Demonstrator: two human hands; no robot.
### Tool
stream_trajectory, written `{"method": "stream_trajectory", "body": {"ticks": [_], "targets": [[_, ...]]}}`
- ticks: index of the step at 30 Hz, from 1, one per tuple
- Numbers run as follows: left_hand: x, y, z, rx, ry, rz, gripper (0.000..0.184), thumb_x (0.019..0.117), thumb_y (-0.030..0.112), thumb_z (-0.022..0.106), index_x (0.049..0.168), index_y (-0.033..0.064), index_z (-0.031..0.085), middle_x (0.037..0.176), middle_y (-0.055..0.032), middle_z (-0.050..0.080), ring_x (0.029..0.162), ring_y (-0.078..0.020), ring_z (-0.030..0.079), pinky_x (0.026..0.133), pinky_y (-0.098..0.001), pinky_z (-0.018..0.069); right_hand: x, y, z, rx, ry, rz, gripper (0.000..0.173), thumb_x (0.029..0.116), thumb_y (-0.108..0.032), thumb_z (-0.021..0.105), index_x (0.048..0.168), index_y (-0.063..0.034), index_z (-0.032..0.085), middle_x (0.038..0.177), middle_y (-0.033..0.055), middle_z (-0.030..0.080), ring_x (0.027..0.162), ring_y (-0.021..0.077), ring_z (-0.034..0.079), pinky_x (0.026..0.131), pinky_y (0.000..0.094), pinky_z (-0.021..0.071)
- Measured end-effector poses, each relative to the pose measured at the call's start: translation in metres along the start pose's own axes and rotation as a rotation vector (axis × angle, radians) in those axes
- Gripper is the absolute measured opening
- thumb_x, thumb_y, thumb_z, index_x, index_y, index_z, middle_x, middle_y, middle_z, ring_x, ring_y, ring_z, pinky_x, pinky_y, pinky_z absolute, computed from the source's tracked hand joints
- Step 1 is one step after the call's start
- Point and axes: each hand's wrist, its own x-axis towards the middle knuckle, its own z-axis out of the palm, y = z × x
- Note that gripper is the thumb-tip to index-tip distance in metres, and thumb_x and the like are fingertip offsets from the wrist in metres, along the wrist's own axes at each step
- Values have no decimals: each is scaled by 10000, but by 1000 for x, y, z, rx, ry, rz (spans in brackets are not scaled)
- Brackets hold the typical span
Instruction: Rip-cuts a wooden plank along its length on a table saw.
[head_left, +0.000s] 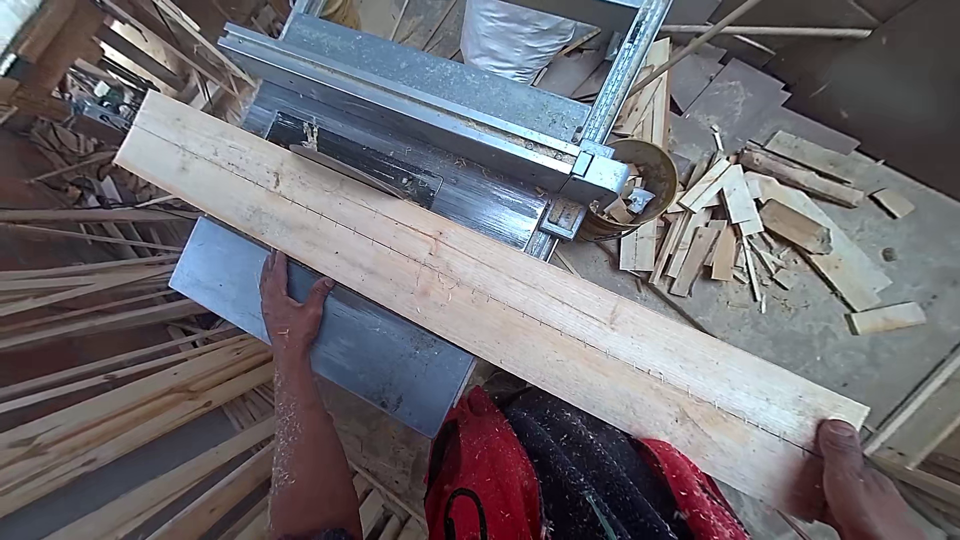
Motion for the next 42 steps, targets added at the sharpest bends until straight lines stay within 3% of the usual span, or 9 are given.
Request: {"method": "stream_trajectory", "body": {"ticks": [4,8,12,15,20,27,33,39,42], "targets": [[-38,23,19,3,7,14,1042,800,703,700,1584,97,377,1658,-127,323,1562,-262,237,1278,-445,192,-1,1,-4,7,-26,-18,906,1032,-698,180,1249,85,580,1002,277,623,916,312,634,810,568,516],[-59,47,26,30,-1,20,1162,744,756,706,1582,33,354,1659,-174,306,1561,-309,235,1272,-472,189,3,9,-8,32,20,-73,823,1072,-612,223,1152,117,597,922,244,609,843,247,612,780,509,511],[-61,46,30,49,4,21,1136,767,773,666,1581,42,361,1662,-151,310,1563,-298,232,1272,-475,187,16,16,-15,5,-66,-91,868,1052,-656,195,1172,94,614,929,265,639,863,318,654,776,578,526],[-57,43,29,33,2,27,1112,784,740,669,1583,35,352,1665,-172,292,1565,-297,224,1277,-463,169,24,27,-13,82,-133,-99,856,1024,-707,212,1154,30,629,860,186,636,778,260,652,698,529,543],[-45,38,22,14,-8,13,1083,790,681,708,1578,27,356,1661,-185,291,1560,-300,231,1272,-466,182,30,35,-3,166,-206,-146,833,1019,-715,228,1087,-1,652,782,144,639,698,238,660,624,496,559],[-49,42,23,9,3,19,1087,776,661,743,1582,43,359,1662,-175,296,1560,-275,240,1273,-446,183,29,37,4,239,-80,-250,796,1029,-693,263,934,-3,651,726,114,598,668,183,621,625,460,526],[-58,48,29,51,-5,9,1208,688,773,734,1586,59,357,1664,-152,303,1559,-284,241,1269,-462,196,24,39,1,266,4,-191,790,1027,-690,291,1037,17,645,811,116,606,730,133,608,691,435,532],[-58,47,29,69,17,37,1237,694,846,665,1576,31,366,1652,-168,325,1555,-291,255,1271,-455,191,20,36,8,303,53,-184,747,1024,-698,292,1065,-42,645,796,53,615,703,79,619,668,382,549],[-56,45,29,67,12,33,1229,695,844,666,1580,46,365,1655,-155,324,1557,-281,252,1274,-442,188,20,35,10,290,63,-168,766,1017,-711,287,1080,-35,644,814,66,619,719,93,624,683,401,550]]}}
